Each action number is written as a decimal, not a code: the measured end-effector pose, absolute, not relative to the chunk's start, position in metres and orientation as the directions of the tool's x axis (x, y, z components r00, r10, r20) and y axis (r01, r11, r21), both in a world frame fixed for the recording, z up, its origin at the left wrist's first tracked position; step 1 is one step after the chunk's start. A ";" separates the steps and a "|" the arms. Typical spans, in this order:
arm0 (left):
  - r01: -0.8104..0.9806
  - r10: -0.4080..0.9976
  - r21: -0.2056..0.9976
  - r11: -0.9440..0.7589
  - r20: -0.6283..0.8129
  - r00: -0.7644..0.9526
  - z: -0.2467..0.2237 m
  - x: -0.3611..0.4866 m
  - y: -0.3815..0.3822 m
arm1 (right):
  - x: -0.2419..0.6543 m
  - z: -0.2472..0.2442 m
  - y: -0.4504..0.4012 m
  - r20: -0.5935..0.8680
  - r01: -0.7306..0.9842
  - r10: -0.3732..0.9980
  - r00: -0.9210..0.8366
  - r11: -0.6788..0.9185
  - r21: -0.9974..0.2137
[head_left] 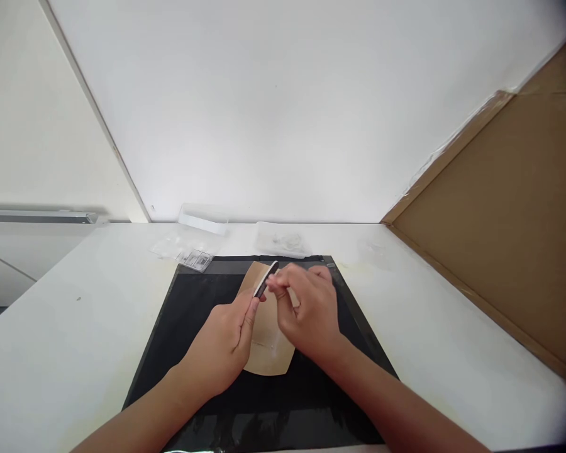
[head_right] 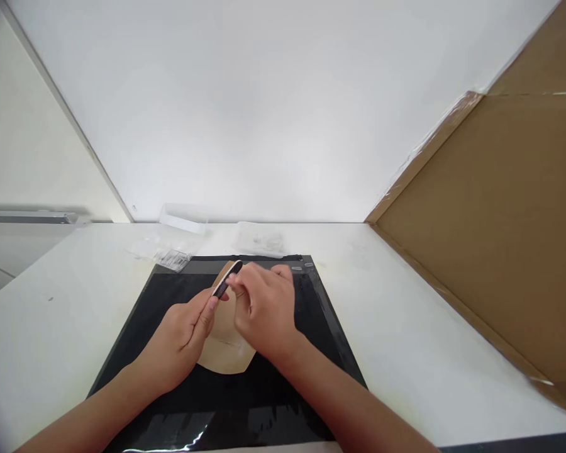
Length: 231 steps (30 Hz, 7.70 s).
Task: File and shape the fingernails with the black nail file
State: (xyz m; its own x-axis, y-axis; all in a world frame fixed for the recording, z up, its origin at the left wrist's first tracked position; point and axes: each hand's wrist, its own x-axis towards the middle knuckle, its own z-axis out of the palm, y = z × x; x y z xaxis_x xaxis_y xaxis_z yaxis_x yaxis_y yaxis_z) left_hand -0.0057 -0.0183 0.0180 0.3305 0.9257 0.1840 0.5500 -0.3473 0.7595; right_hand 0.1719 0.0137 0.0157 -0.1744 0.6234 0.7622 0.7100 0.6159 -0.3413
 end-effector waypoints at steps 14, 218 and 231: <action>0.726 0.905 0.542 -0.423 0.206 0.373 0.015 -0.004 -0.017 | 0.178 0.023 0.014 0.693 0.705 0.713 -0.105 0.545 -0.454; 0.653 0.908 0.643 -0.400 0.373 0.189 -0.002 -0.024 -0.001 | 0.360 -0.063 0.131 0.148 0.851 0.986 0.070 0.018 -0.525; 0.636 0.922 0.675 -0.374 0.345 0.177 -0.006 -0.026 0.003 | 0.349 -0.074 0.131 0.061 0.946 0.998 0.031 -0.009 -0.323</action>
